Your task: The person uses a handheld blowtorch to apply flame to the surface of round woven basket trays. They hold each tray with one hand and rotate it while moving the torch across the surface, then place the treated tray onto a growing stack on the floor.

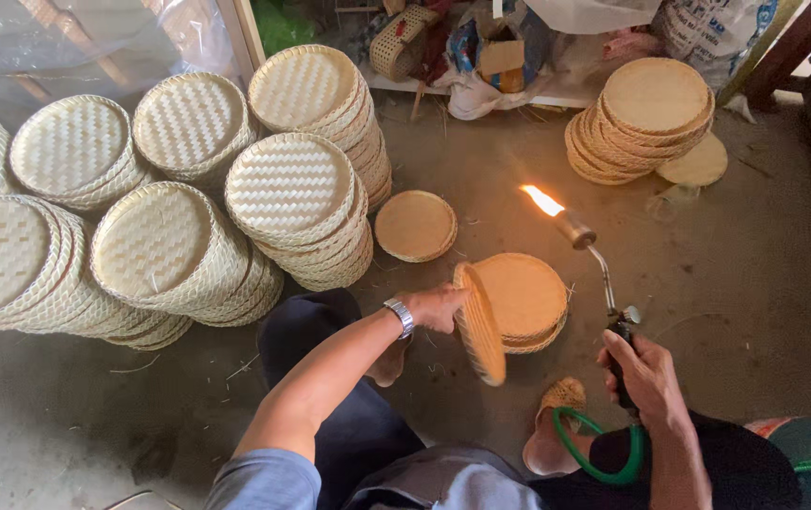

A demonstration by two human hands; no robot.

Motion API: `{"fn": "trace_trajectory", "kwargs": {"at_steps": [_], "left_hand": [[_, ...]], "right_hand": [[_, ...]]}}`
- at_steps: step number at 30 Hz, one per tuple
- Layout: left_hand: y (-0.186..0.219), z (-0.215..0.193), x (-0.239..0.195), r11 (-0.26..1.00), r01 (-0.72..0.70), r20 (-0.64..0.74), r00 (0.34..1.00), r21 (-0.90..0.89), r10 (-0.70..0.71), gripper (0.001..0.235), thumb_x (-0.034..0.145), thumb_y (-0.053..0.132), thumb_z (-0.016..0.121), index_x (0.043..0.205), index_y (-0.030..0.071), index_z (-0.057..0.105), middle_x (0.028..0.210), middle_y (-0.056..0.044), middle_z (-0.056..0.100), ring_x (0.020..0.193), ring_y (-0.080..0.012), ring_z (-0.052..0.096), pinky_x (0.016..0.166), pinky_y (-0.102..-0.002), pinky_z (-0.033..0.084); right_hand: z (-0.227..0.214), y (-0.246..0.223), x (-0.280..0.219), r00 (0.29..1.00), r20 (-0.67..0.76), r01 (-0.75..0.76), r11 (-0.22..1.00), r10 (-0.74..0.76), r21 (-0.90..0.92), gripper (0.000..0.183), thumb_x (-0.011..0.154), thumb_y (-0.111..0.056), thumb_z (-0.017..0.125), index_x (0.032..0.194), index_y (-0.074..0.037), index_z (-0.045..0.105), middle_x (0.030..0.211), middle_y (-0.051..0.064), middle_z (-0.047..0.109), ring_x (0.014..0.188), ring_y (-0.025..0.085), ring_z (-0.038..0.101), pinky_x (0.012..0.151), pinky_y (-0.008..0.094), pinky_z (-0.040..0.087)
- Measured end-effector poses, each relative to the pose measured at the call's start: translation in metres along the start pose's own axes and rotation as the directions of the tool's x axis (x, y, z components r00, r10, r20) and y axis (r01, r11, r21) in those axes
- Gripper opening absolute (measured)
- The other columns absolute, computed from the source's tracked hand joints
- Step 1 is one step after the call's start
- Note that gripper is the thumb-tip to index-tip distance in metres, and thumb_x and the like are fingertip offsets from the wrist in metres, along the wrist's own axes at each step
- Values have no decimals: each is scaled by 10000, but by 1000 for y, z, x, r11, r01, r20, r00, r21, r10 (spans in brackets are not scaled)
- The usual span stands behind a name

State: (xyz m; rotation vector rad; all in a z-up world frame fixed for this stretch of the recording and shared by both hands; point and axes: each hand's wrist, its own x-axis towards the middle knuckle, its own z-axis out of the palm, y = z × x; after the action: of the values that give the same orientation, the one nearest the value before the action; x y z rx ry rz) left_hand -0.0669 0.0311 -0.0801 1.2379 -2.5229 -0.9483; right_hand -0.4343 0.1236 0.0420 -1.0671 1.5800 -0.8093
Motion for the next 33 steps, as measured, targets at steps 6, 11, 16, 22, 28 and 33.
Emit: {"fn": "trace_trajectory", "kwargs": {"at_steps": [6, 11, 16, 22, 28, 33], "left_hand": [[33, -7, -20, 950, 145, -259, 963, 278, -71, 96, 825, 66, 659, 910, 68, 616, 920, -207, 625, 855, -341, 645, 660, -471, 523], [27, -15, -17, 918, 150, -509, 859, 367, 63, 218, 775, 259, 761, 783, 62, 669, 879, -172, 602, 864, -335, 597, 730, -470, 502], [-7, -22, -6, 986, 162, -775, 619, -35, -129, 227, 859, 257, 756, 892, 44, 684, 838, -106, 625, 818, -247, 584, 728, -436, 480], [-35, -37, -14, 596, -145, -524, 666, -790, -532, 389, 1100, 364, 577, 887, 40, 616, 746, 35, 458, 681, -76, 381, 588, -277, 342], [-25, -57, -25, 655, -216, -585, 696, -724, -417, 340, 1096, 336, 524, 946, 64, 661, 765, 67, 535, 704, -46, 438, 638, -240, 410], [-33, -69, -32, 502, -331, -550, 739, -799, -388, 290, 1058, 309, 562, 996, 64, 706, 878, 72, 665, 795, -21, 535, 739, -213, 476]], "right_hand": [[-9, 11, 7, 998, -53, -18, 1000, 19, 25, 421, 990, -361, 632, 820, 24, 642, 584, 83, 540, 475, 169, 514, 406, 352, 421], [-18, 17, 9, 999, -47, -2, 998, 5, 70, 421, 1004, -358, 637, 833, 26, 638, 585, 84, 536, 476, 170, 504, 416, 345, 415], [-11, -1, 3, 998, -65, -21, 1000, 22, 10, 403, 996, -344, 634, 845, 29, 631, 594, 89, 562, 479, 175, 522, 417, 371, 423], [26, -47, -27, 995, 97, 57, 978, -38, -201, 378, 990, -345, 608, 825, -8, 653, 568, 45, 549, 470, 143, 495, 430, 340, 403], [50, -78, -36, 968, 251, 62, 960, 9, -272, 394, 1001, -347, 600, 786, -18, 634, 546, 39, 504, 456, 130, 457, 427, 324, 376], [48, -83, -35, 987, 159, 56, 977, -23, -207, 393, 1007, -327, 594, 779, -7, 605, 527, 62, 522, 427, 155, 479, 406, 349, 392]]}}
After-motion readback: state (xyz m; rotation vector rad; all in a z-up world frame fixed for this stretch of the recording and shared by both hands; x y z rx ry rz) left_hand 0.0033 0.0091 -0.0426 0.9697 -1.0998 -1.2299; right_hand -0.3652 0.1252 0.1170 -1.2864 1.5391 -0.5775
